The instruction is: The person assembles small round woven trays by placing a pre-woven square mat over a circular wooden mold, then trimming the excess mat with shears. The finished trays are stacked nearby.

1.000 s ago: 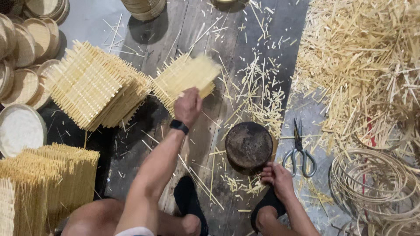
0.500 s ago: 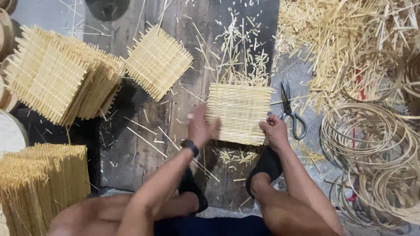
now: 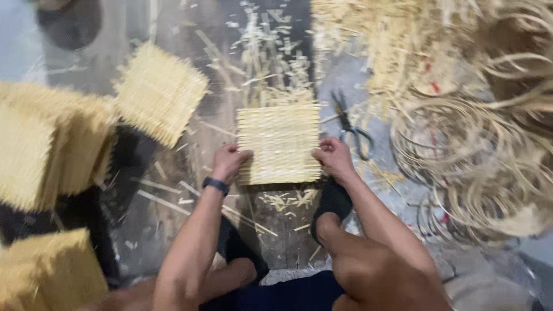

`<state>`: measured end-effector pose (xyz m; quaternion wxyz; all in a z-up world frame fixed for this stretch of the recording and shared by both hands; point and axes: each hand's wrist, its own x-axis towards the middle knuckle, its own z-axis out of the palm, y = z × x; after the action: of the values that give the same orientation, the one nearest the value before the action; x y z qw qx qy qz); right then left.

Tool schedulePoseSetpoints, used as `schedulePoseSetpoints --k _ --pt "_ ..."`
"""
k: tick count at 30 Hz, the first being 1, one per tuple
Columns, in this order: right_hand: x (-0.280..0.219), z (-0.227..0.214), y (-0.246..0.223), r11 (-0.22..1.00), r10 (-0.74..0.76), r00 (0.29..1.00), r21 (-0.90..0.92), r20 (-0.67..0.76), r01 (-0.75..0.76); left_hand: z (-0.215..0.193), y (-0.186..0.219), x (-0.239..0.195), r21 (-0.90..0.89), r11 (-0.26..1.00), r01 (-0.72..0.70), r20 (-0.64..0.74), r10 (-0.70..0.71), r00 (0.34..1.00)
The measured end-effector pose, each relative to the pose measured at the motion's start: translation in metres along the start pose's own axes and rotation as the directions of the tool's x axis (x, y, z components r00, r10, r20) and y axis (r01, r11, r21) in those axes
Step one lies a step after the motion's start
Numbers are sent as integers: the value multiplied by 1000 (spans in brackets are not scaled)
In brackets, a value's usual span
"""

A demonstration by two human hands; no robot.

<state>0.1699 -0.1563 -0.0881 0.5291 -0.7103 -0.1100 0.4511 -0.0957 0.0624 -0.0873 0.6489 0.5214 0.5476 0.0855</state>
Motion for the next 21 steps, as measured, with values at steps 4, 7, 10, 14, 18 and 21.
schedulePoseSetpoints --k 4,7,10,14,18,21 --pt "-6 -81 -35 736 -559 811 -553 -173 390 4 24 -16 166 984 59 -173 -30 985" --pt "-33 -166 -78 203 -736 677 -954 0 221 -5 24 -19 55 997 55 -205 -43 978" --pt "-54 -220 -104 -200 -617 774 -980 141 19 -21 15 -20 -108 994 -2 -219 -21 975" --pt "-87 -247 -124 -235 -486 862 -971 144 30 -21 33 -34 -68 978 -196 -340 162 926" --pt "-143 -228 -178 -244 -575 787 -965 225 98 9 100 -87 292 869 -401 -286 479 830" --pt "-181 -180 -226 -476 -621 526 -813 581 336 46 160 -130 297 797 -526 -17 555 832"
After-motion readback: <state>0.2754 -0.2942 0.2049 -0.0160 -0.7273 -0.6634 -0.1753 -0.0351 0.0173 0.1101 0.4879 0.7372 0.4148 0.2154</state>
